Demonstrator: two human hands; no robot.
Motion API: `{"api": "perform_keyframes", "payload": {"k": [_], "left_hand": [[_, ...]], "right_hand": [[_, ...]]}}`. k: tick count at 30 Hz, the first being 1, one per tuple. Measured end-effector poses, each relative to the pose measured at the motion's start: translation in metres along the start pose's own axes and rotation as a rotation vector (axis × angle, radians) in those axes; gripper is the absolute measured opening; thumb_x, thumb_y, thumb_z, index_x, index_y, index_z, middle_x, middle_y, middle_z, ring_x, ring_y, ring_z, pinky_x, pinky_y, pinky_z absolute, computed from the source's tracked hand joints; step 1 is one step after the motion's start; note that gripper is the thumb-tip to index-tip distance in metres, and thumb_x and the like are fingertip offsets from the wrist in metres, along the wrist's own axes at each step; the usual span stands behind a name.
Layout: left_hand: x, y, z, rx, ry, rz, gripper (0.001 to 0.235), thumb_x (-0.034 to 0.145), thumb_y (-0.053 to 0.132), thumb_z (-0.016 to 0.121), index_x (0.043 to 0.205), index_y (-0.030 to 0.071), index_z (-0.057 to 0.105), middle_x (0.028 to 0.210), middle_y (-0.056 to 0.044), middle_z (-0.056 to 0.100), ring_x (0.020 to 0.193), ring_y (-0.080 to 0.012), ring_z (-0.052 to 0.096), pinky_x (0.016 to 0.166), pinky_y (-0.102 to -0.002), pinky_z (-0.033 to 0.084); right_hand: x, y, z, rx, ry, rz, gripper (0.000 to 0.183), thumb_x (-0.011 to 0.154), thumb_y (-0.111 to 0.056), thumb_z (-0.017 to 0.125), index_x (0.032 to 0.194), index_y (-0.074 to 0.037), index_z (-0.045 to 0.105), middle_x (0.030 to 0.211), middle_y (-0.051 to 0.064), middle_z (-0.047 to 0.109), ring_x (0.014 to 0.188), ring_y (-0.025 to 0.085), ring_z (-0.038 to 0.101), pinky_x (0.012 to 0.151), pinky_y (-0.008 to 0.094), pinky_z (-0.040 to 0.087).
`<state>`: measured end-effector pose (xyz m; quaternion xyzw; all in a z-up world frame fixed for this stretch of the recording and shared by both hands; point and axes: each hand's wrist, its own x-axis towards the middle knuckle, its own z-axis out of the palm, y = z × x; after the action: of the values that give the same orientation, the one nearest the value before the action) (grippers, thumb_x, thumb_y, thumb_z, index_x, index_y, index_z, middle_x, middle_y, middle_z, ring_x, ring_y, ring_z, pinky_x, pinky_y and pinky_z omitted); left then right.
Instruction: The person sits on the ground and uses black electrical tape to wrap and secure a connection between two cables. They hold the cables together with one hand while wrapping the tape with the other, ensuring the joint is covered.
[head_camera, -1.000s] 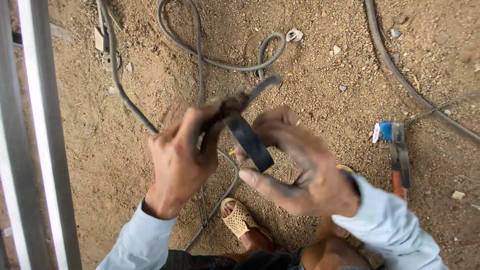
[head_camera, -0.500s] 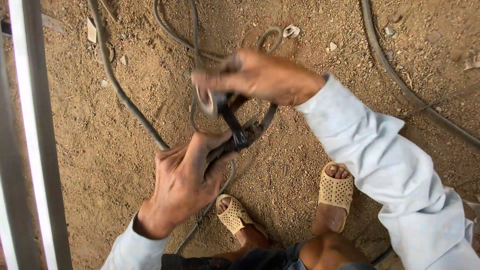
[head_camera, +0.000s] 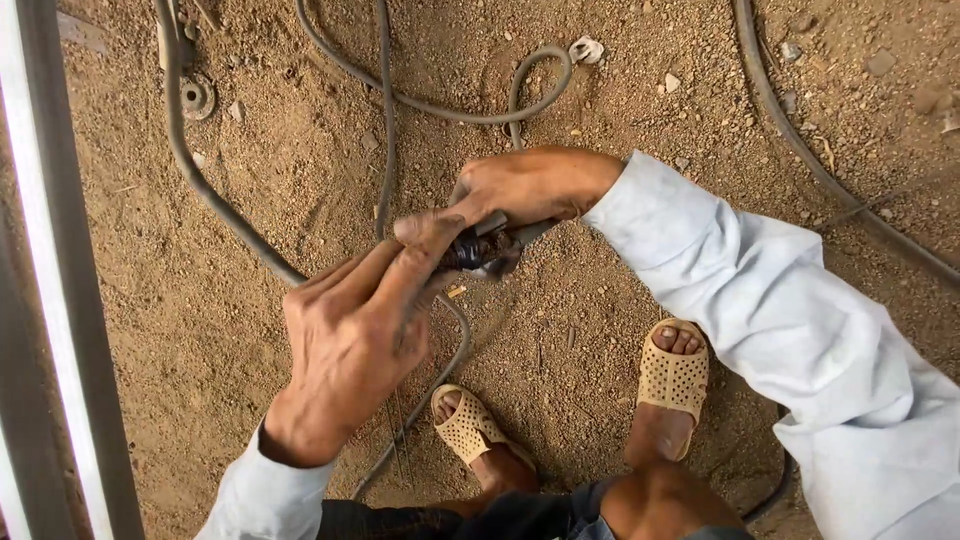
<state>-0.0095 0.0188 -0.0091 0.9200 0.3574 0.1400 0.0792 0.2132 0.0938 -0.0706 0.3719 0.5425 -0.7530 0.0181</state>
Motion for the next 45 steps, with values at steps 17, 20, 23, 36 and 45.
{"api": "perform_keyframes", "payload": {"k": [17, 20, 23, 36, 45], "left_hand": [[0.03, 0.006, -0.025, -0.509, 0.007, -0.248, 0.026, 0.108, 0.016, 0.052, 0.127, -0.002, 0.055, 0.078, 0.0, 0.056, 0.045, -0.0056, 0.033, 0.035, -0.021, 0.031], [0.034, 0.013, -0.033, -0.555, -0.003, -0.325, 0.039, 0.105, 0.03, 0.049, 0.123, -0.004, 0.055, 0.084, -0.004, 0.062, 0.046, -0.0068, 0.039, 0.036, -0.023, 0.039], [0.039, 0.017, -0.039, -0.787, -0.127, -0.411, 0.036, 0.104, 0.029, 0.049, 0.124, 0.001, 0.058, 0.079, 0.002, 0.056, 0.051, -0.0053, 0.039, 0.04, -0.022, 0.035], [0.018, -0.017, 0.004, -0.145, -0.044, -0.092, 0.041, 0.115, 0.02, 0.061, 0.146, 0.014, 0.035, 0.09, -0.006, 0.076, 0.038, -0.0056, 0.046, 0.033, -0.022, 0.044], [0.023, 0.002, -0.006, 0.12, -0.15, -0.018, 0.032, 0.111, 0.016, 0.056, 0.142, 0.008, 0.053, 0.111, -0.012, 0.077, 0.061, -0.0139, 0.068, 0.032, -0.024, 0.041]], "right_hand": [[0.01, 0.034, 0.093, 0.286, 0.76, -1.334, 0.068, 0.114, -0.023, 0.064, 0.168, -0.009, 0.026, 0.173, 0.014, 0.038, 0.17, 0.032, 0.032, 0.153, 0.065, 0.02], [0.02, 0.04, 0.096, 0.213, 0.946, -1.136, 0.041, 0.114, -0.031, 0.054, 0.146, -0.006, 0.046, 0.116, 0.012, 0.071, 0.057, 0.008, 0.05, 0.051, 0.023, 0.053], [0.026, 0.048, 0.097, 0.064, 1.102, -1.09, 0.035, 0.11, -0.035, 0.052, 0.119, -0.003, 0.061, 0.066, -0.005, 0.044, 0.05, 0.008, 0.036, 0.043, 0.027, 0.034], [-0.007, 0.037, 0.118, 0.454, 0.767, -0.944, 0.028, 0.109, -0.036, 0.048, 0.119, -0.01, 0.055, 0.106, 0.007, 0.061, 0.087, 0.018, 0.056, 0.088, 0.035, 0.055], [-0.018, 0.052, 0.135, 0.15, 0.848, -0.829, 0.028, 0.099, -0.025, 0.058, 0.118, -0.007, 0.047, 0.095, 0.008, 0.064, 0.063, 0.017, 0.06, 0.053, 0.03, 0.055]]}}
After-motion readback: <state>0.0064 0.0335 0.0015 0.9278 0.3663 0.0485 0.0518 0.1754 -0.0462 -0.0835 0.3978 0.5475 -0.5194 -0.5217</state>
